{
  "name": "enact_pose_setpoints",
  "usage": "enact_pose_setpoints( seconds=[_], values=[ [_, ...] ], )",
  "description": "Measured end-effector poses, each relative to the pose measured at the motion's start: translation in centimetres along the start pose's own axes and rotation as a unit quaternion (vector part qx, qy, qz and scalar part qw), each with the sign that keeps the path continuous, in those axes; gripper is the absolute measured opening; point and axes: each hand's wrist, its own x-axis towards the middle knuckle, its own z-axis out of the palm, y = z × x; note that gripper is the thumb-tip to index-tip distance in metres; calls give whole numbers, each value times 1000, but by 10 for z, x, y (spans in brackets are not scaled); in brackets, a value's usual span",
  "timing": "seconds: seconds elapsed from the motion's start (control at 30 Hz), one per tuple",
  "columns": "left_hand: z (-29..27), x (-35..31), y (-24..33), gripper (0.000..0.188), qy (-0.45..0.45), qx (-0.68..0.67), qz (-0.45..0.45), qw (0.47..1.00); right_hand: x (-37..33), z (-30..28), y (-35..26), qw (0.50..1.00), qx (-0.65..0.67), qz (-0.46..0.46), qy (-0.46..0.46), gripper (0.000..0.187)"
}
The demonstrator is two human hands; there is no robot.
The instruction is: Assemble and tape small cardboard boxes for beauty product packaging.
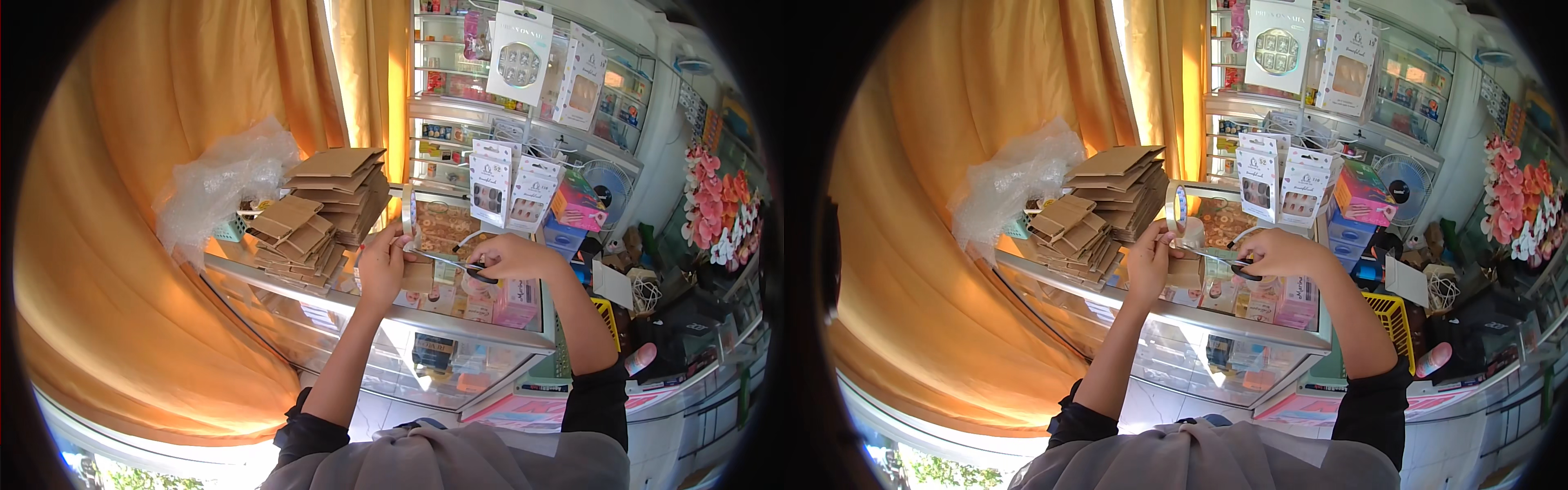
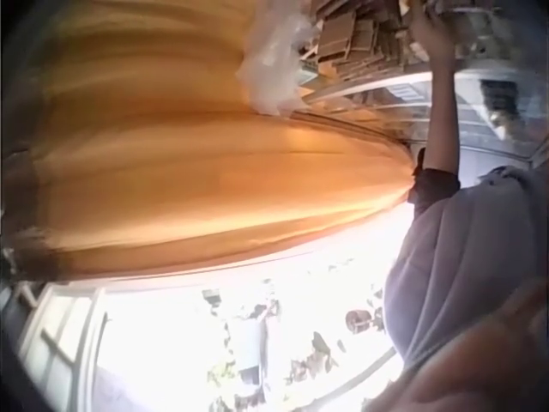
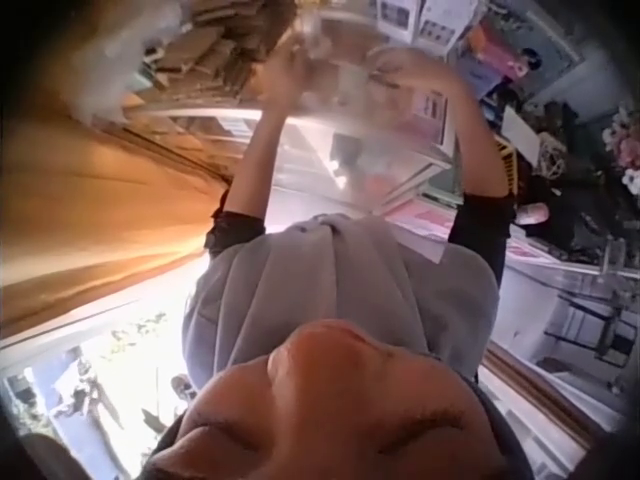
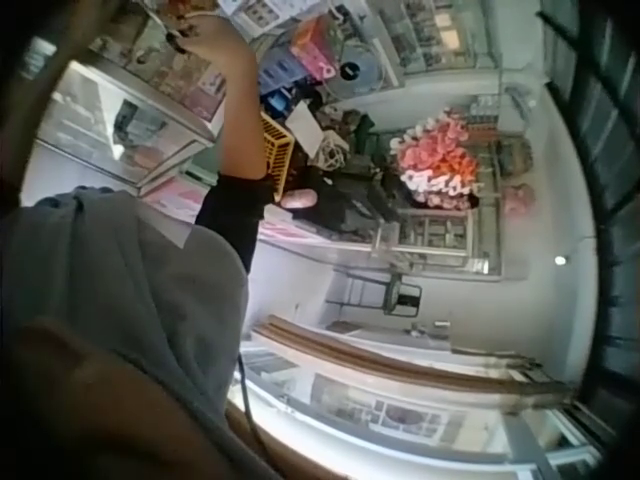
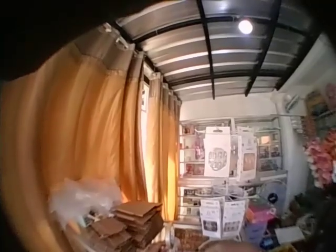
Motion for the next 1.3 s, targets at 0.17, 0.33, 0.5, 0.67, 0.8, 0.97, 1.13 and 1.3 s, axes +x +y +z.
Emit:
enact_pose_setpoints(
  seconds=[0.17, 0.33, 0.5, 0.67, 0.8, 0.97, 1.13, 1.3],
  values=[
    [-1, 0, 2, 18, 0, -8, 2, 1000, 6, -5, -7, 1000, 7, 16, -6, 32],
    [0, 1, 1, 18, -4, 0, 3, 1000, 5, -6, -7, 999, -30, 4, 24, 32],
    [-1, 1, -1, 18, 0, 8, 4, 1000, 8, -6, -9, 995, -79, 11, 56, 32],
    [0, 3, 2, 16, -4, 21, 8, 1000, 19, 7, 15, 978, -184, 36, 86, 36],
    [0, 3, 1, 15, -7, 20, 7, 1000, 31, 19, 17, 977, -194, 66, 58, 36],
    [0, 6, -13, 14, 11, 67, 48, 997, 48, 40, 24, 972, -205, 70, 89, 33],
    [1, 5, -7, 15, 1, 127, 37, 991, 52, 57, 14, 955, -246, 95, 139, 27],
    [1, 5, -2, 14, 7, 148, 39, 988, 55, 60, -4, 936, -309, 95, 137, 22]
  ],
)
